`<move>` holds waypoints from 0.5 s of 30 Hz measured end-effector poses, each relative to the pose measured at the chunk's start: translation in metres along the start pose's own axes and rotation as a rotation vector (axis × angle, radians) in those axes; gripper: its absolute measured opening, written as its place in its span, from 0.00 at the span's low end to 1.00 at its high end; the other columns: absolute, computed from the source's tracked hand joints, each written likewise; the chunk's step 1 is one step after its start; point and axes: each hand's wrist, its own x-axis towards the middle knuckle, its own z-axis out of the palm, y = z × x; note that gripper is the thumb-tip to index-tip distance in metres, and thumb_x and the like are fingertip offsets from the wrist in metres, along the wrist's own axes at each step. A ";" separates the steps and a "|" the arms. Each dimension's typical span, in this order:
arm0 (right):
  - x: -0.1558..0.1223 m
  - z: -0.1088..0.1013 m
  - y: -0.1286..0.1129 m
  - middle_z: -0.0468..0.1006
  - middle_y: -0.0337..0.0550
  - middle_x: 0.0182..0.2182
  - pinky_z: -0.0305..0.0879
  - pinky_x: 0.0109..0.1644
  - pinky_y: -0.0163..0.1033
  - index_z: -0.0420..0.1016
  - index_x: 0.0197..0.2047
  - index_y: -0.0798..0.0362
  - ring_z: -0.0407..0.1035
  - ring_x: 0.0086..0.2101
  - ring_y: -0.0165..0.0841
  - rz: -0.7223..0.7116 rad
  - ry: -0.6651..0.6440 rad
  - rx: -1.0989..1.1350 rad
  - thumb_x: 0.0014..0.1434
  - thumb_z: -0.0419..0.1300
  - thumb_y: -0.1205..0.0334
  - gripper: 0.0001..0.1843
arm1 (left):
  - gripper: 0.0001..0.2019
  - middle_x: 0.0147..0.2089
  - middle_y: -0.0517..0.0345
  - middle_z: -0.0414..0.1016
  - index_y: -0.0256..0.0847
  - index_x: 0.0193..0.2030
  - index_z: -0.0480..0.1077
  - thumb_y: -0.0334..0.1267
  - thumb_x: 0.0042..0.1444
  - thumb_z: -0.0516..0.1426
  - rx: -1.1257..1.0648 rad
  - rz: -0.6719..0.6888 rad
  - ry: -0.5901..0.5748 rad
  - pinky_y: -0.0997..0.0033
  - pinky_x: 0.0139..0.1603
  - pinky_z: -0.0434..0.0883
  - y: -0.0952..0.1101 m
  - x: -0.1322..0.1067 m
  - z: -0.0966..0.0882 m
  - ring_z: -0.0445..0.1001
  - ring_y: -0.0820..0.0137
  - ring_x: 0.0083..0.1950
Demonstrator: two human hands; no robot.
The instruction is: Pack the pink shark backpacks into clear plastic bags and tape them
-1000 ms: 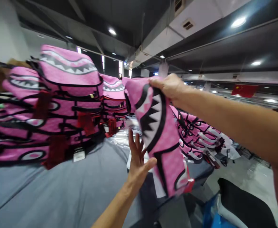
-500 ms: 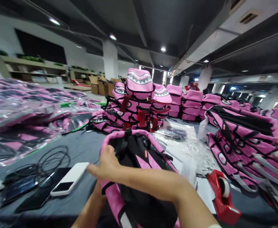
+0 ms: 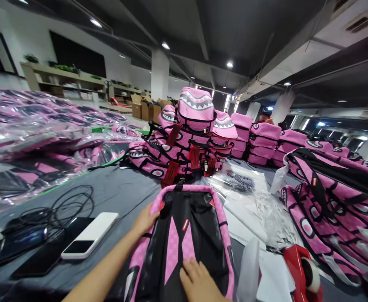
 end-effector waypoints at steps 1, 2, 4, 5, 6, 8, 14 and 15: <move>0.004 0.007 -0.001 0.61 0.59 0.72 0.53 0.74 0.62 0.64 0.73 0.53 0.54 0.71 0.54 0.003 0.002 -0.010 0.72 0.53 0.48 0.31 | 0.22 0.54 0.37 0.79 0.37 0.54 0.74 0.49 0.59 0.54 0.042 0.023 0.007 0.40 0.58 0.71 0.006 0.001 0.002 0.75 0.40 0.58; 0.008 0.008 0.000 0.66 0.57 0.70 0.56 0.73 0.61 0.68 0.70 0.52 0.59 0.69 0.54 0.000 0.025 -0.020 0.72 0.53 0.49 0.28 | 0.22 0.56 0.38 0.77 0.38 0.55 0.74 0.49 0.61 0.53 0.074 0.058 0.009 0.39 0.62 0.68 0.014 0.001 0.003 0.72 0.40 0.62; 0.014 0.001 0.006 0.73 0.55 0.65 0.61 0.69 0.55 0.74 0.63 0.51 0.66 0.64 0.51 -0.011 0.119 -0.037 0.69 0.58 0.46 0.26 | 0.21 0.61 0.40 0.75 0.42 0.57 0.73 0.49 0.63 0.52 0.109 0.153 -0.015 0.42 0.67 0.64 0.030 0.005 0.009 0.68 0.45 0.66; 0.018 -0.004 0.010 0.76 0.54 0.62 0.65 0.66 0.51 0.76 0.60 0.51 0.70 0.61 0.49 -0.006 0.167 -0.046 0.67 0.60 0.44 0.25 | 0.21 0.62 0.42 0.74 0.43 0.58 0.73 0.49 0.63 0.53 0.114 0.199 -0.035 0.44 0.68 0.63 0.038 0.010 0.014 0.67 0.47 0.67; 0.022 -0.010 0.013 0.78 0.53 0.58 0.68 0.62 0.47 0.77 0.56 0.51 0.72 0.57 0.47 0.007 0.199 -0.052 0.65 0.62 0.43 0.24 | 0.22 0.63 0.43 0.73 0.43 0.60 0.72 0.49 0.62 0.55 0.113 0.232 -0.055 0.46 0.68 0.62 0.046 0.018 0.021 0.66 0.49 0.67; 0.034 -0.017 0.017 0.82 0.50 0.50 0.72 0.53 0.41 0.79 0.51 0.50 0.76 0.51 0.44 0.012 0.187 -0.063 0.63 0.64 0.41 0.23 | 0.27 0.62 0.42 0.74 0.41 0.63 0.70 0.49 0.58 0.60 0.094 0.250 -0.090 0.48 0.67 0.63 0.060 0.040 0.037 0.67 0.49 0.65; 0.078 -0.056 0.008 0.83 0.45 0.46 0.71 0.52 0.41 0.79 0.50 0.47 0.76 0.48 0.41 -0.107 0.317 -0.072 0.60 0.67 0.50 0.17 | 0.19 0.31 0.56 0.74 0.39 0.37 0.80 0.50 0.41 0.68 -0.125 0.132 -0.262 0.60 0.45 0.72 0.074 0.091 0.057 0.77 0.56 0.39; 0.083 -0.071 0.008 0.82 0.45 0.47 0.71 0.54 0.41 0.78 0.51 0.47 0.76 0.49 0.41 -0.077 0.379 -0.035 0.62 0.66 0.55 0.15 | 0.20 0.30 0.57 0.74 0.39 0.35 0.79 0.53 0.42 0.68 -0.184 0.124 -0.285 0.62 0.43 0.72 0.073 0.090 0.051 0.76 0.58 0.38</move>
